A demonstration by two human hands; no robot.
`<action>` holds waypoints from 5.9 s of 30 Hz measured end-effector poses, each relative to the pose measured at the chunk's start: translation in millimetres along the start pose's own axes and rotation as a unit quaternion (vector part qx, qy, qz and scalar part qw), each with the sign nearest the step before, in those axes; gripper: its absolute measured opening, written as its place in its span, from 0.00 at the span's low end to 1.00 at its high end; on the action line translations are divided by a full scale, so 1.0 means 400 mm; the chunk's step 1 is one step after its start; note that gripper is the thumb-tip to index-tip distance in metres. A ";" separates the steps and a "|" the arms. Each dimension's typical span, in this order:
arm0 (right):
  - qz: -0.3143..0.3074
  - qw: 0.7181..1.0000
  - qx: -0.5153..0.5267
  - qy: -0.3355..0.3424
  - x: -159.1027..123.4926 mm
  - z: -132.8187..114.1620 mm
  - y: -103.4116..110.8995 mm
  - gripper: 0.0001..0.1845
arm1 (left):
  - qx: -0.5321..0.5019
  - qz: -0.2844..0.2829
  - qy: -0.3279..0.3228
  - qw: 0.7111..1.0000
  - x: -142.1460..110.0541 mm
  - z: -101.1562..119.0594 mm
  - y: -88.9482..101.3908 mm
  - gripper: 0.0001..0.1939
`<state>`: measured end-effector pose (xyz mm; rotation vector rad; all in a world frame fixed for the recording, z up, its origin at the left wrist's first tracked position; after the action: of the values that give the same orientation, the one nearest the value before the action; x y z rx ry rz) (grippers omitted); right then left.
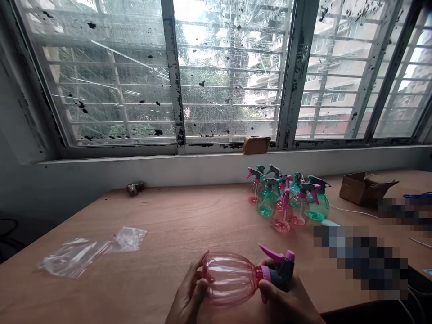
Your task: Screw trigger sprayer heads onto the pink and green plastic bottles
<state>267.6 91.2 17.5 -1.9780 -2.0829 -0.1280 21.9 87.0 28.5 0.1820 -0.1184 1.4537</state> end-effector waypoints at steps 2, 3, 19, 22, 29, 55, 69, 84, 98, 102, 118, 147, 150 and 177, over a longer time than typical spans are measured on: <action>0.006 1.000 0.002 0.004 0.001 -0.004 0.000 0.30 | -0.012 -0.023 0.012 1.000 0.003 -0.016 -0.007 0.36; 0.007 1.000 0.002 0.006 0.001 -0.005 0.001 0.29 | -0.021 -0.026 0.008 0.999 0.002 -0.020 -0.009 0.36; -0.015 0.997 0.030 -0.070 0.000 0.051 -0.011 0.31 | -0.060 -0.030 -0.014 0.998 -0.013 -0.003 -0.008 0.38; 0.003 0.997 0.052 -0.064 0.003 0.045 -0.006 0.30 | -0.049 -0.019 -0.020 0.998 -0.012 0.005 -0.009 0.40; -0.044 0.997 0.048 -0.050 0.000 0.032 -0.029 0.29 | -0.039 -0.039 -0.052 0.997 -0.021 0.017 -0.031 0.45; -0.010 0.998 0.026 -0.052 -0.005 0.031 -0.017 0.33 | -0.065 -0.053 -0.030 0.996 -0.022 -0.058 -0.022 0.49; -0.052 0.998 0.007 -0.041 0.000 0.045 -0.024 0.28 | -0.063 -0.027 -0.006 0.998 -0.011 -0.014 0.001 0.33; -0.017 0.999 -0.002 -0.035 0.000 0.046 -0.009 0.29 | -0.073 0.011 0.016 0.997 -0.003 -0.039 0.008 0.42; -0.079 0.997 -0.005 -0.024 0.006 0.033 -0.030 0.23 | -0.084 0.006 0.029 0.996 0.011 -0.031 0.005 0.35; -0.099 0.995 0.001 -0.017 0.006 0.030 -0.035 0.21 | -0.061 0.001 0.031 0.998 0.006 -0.026 0.008 0.35; -0.099 0.995 -0.022 -0.021 0.007 0.035 -0.034 0.23 | -0.105 0.010 0.031 0.994 -0.002 -0.032 0.008 0.37; -0.077 0.995 -0.020 -0.067 -0.001 0.049 -0.041 0.27 | 0.008 -0.038 -0.030 0.999 -0.014 -0.005 -0.015 0.41; -0.058 0.995 -0.007 -0.078 -0.002 0.058 -0.037 0.30 | -0.001 -0.007 -0.002 1.000 -0.005 -0.014 0.000 0.38; -0.069 0.994 0.022 -0.085 -0.002 0.086 -0.029 0.33 | -0.135 -0.007 0.063 0.989 0.011 -0.051 0.005 0.32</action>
<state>251.7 98.2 -14.3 -1.8769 -2.3087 0.0630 19.8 95.4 9.5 -0.1309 -0.2086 1.4151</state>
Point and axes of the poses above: each hand's wrist, its own x-axis towards the middle knuckle, its own y-axis out of the back of the hand, z = x × y, the point moved 9 cm from there along x, towards the middle knuckle, and after that the axes turned 1 degree about x, right-handed, at the moved point
